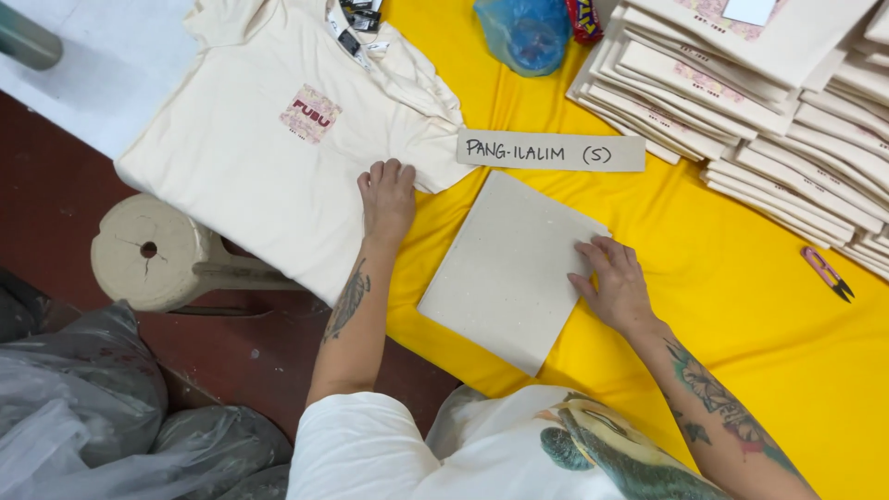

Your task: Folding t-shirts using a cardboard template for uniform sizing on a factory work table.

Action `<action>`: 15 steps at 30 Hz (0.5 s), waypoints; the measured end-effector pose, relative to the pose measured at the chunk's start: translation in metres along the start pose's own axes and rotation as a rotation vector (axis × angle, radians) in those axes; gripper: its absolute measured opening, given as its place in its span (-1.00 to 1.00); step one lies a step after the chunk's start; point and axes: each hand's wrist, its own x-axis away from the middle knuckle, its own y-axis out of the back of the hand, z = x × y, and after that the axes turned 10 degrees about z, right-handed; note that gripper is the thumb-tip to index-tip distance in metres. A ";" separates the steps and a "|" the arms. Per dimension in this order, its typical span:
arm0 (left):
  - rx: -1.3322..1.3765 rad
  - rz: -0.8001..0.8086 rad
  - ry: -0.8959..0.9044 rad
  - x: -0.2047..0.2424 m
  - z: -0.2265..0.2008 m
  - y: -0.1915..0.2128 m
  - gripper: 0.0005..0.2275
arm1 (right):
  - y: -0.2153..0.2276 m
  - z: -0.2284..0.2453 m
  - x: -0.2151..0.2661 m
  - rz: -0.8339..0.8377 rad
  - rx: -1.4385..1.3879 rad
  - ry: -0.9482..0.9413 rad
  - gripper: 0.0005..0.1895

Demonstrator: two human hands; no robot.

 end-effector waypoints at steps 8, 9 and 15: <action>1.205 -0.725 0.654 -0.021 0.051 -0.008 -0.84 | -0.018 -0.009 0.035 -0.049 -0.196 -0.026 -0.51; 1.215 -0.497 0.739 -0.008 0.027 0.032 -0.56 | -0.023 -0.010 0.046 -0.048 -0.247 -0.052 -0.51; 0.983 -0.232 0.894 0.007 0.082 0.001 -0.60 | -0.021 -0.003 0.091 -0.058 -0.429 -0.179 -0.56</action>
